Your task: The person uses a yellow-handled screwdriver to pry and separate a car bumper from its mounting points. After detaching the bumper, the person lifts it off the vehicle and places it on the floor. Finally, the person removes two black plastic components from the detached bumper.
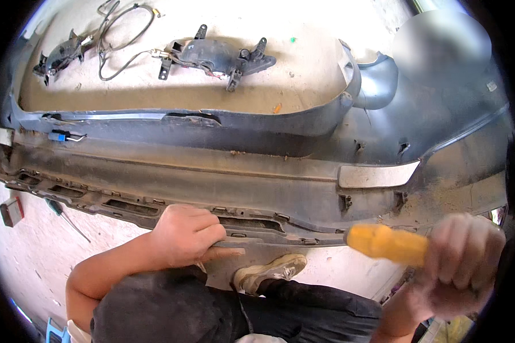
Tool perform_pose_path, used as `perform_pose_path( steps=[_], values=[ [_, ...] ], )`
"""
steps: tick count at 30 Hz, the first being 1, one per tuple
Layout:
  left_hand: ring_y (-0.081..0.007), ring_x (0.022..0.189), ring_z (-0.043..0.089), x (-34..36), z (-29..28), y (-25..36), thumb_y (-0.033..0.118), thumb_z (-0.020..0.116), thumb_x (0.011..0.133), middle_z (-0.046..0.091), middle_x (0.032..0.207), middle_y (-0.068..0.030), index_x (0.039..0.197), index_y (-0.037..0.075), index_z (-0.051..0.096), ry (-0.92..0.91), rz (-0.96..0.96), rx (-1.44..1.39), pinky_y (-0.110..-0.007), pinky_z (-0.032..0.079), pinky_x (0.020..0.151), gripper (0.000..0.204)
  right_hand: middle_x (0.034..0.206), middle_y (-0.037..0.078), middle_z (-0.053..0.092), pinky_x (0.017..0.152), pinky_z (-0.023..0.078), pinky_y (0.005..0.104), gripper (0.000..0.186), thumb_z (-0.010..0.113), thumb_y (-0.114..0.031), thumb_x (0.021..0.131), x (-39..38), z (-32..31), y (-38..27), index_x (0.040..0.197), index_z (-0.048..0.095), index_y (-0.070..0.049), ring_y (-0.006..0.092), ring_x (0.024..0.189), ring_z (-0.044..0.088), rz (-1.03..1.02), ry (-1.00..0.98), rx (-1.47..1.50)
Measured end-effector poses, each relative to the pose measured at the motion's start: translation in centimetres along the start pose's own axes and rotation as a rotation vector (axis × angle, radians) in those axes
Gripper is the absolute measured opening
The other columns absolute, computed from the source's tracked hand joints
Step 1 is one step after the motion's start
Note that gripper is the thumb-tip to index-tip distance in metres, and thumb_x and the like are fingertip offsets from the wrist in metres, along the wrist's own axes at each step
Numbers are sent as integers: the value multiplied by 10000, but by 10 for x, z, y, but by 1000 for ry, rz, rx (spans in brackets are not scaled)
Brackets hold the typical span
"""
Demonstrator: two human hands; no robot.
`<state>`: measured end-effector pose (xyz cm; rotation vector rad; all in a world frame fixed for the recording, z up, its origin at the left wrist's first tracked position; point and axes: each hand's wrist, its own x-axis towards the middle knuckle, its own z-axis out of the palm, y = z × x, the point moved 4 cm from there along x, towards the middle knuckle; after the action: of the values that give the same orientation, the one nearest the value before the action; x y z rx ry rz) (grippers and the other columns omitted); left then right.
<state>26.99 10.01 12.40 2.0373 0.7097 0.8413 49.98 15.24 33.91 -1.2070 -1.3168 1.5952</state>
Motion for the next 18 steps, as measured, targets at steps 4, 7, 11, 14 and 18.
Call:
perform_pose_path(
  steps=[4,7,11,14,18],
  values=[
    [-230,496,506,1,-2,1,310,789,695,447,578,-51,612,98,467,5,-19,17,-325,424,441,394,684,56,481,469,389,288,312,453,-162,950,-7,11,78,644,437,-103,188,562,505,218,149,-13],
    [-225,492,505,-3,5,-1,320,794,690,446,568,-48,603,100,464,20,-19,51,-322,422,438,405,749,94,524,469,389,293,304,482,-100,916,-1,5,64,618,420,-91,205,581,516,55,89,-81],
    [-219,490,503,-5,6,0,329,792,693,444,558,-46,600,102,463,26,-2,65,-319,423,438,411,743,90,531,480,393,302,269,478,-100,916,-24,-2,-19,650,442,-85,214,580,520,-93,20,-31],
    [-220,484,498,-6,3,2,321,795,688,440,555,-45,604,102,463,43,-33,85,-321,422,437,407,738,87,535,489,397,308,244,474,-100,916,-18,2,40,674,459,-80,221,580,522,26,82,-68],
    [-223,477,491,-2,13,-3,296,809,664,430,552,-45,614,103,464,34,27,62,-323,417,433,398,732,84,542,500,401,317,213,470,-101,916,-17,1,99,705,481,-74,230,579,526,98,238,-133]
  ],
)
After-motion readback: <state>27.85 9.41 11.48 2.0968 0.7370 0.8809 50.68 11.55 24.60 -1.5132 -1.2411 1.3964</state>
